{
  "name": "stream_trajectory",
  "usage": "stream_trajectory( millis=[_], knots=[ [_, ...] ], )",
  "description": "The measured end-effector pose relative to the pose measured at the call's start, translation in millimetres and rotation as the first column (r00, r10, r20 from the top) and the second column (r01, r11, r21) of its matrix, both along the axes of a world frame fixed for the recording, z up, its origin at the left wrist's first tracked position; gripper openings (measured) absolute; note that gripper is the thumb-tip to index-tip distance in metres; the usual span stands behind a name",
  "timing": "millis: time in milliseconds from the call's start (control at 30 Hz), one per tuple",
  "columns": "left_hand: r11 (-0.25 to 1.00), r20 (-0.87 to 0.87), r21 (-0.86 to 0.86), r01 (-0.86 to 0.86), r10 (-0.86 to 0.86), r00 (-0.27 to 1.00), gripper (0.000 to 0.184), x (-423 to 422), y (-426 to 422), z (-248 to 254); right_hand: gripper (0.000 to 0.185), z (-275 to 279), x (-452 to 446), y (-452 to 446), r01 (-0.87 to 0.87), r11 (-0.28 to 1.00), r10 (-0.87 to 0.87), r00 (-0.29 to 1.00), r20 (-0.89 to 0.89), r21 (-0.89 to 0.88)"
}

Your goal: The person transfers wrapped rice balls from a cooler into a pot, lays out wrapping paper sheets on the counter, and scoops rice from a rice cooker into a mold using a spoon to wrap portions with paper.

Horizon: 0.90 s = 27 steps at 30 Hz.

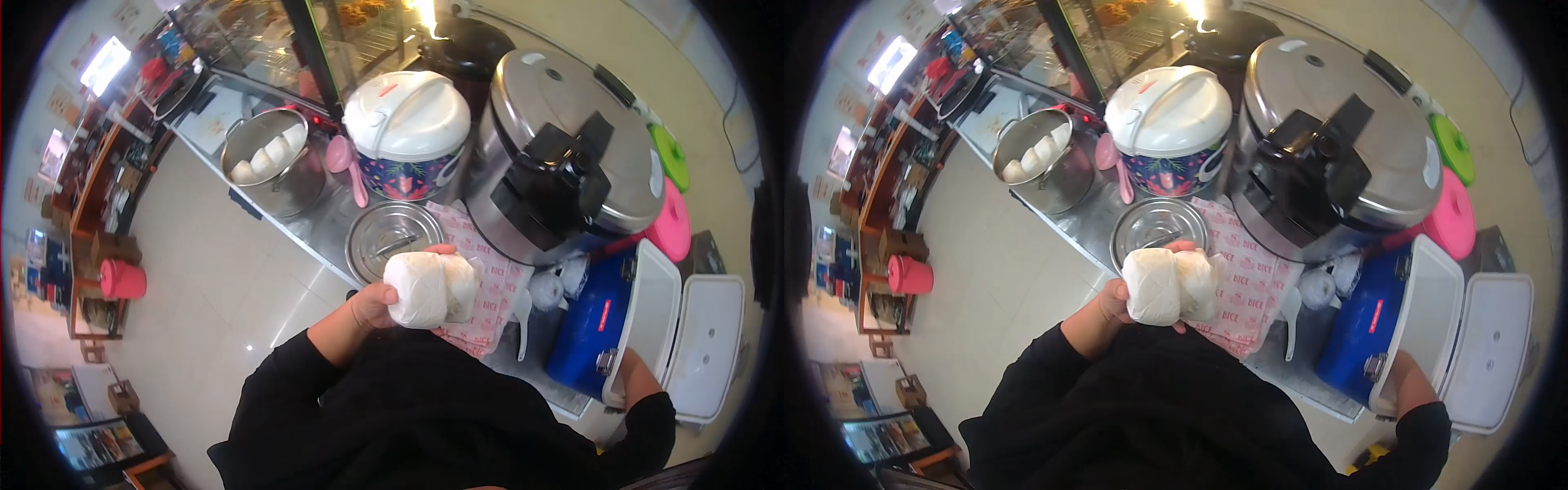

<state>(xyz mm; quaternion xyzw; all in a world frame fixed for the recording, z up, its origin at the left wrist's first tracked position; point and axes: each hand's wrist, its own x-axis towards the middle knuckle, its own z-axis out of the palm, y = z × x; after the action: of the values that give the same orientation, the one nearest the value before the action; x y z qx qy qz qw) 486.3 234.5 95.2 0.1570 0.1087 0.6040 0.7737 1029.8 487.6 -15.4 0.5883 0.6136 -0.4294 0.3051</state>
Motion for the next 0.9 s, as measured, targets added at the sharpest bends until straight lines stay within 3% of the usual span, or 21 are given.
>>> stream_trajectory(
  millis=[200, 233, 333, 367, 533, 567, 600, 633, 700, 767, 900],
  knots=[
    [0.978, -0.101, 0.071, -0.197, 0.204, 0.974, 0.126, -48, -38, 7, 0.052, 29, -28, -8, 0.033, 0.992, -0.03, 0.999, -0.026, 0.119],
    [0.971, -0.187, 0.081, -0.225, 0.236, 0.954, 0.125, -57, -43, 15, 0.053, 34, -31, -8, 0.037, 0.99, -0.033, 0.999, -0.034, 0.139],
    [0.891, -0.188, 0.124, -0.437, 0.453, 0.871, 0.117, -79, -51, 27, 0.056, 50, -37, -9, 0.044, 0.978, -0.033, 0.998, -0.058, 0.204],
    [0.901, -0.182, 0.152, -0.405, 0.429, 0.885, 0.118, -91, -51, 36, 0.057, 58, -37, -7, 0.044, 0.972, -0.03, 0.997, -0.068, 0.231],
    [0.77, -0.233, 0.25, -0.587, 0.637, 0.735, 0.118, -157, -48, 52, 0.061, 113, -40, -1, 0.081, 0.918, -0.076, 0.997, -0.027, 0.387],
    [0.797, -0.195, 0.299, -0.525, 0.59, 0.783, 0.11, -172, -45, 59, 0.062, 134, -30, 7, 0.101, 0.896, -0.106, 0.994, -0.012, 0.433],
    [0.782, -0.201, 0.304, -0.544, 0.611, 0.766, 0.107, -186, -45, 67, 0.073, 145, -7, 14, 0.12, 0.871, -0.15, 0.988, 0.024, 0.476],
    [0.766, -0.204, 0.308, -0.564, 0.632, 0.748, 0.105, -201, -46, 74, 0.075, 184, -26, -9, 0.233, 0.779, -0.209, 0.972, -0.109, 0.582],
    [0.725, -0.227, 0.308, -0.616, 0.685, 0.692, 0.101, -230, -50, 83, 0.075, 207, 9, -23, 0.524, 0.589, -0.244, 0.842, -0.482, 0.616],
    [0.671, -0.27, 0.292, -0.681, 0.741, 0.615, 0.098, -263, -56, 86, 0.072, 240, 17, -47, 0.362, 0.296, -0.071, 0.931, -0.357, 0.884],
    [0.696, -0.274, 0.317, -0.644, 0.717, 0.64, 0.099, -336, -70, 69, 0.064, 316, -160, -147, 0.052, -0.027, -0.013, 0.999, -0.053, 0.998]
  ],
)
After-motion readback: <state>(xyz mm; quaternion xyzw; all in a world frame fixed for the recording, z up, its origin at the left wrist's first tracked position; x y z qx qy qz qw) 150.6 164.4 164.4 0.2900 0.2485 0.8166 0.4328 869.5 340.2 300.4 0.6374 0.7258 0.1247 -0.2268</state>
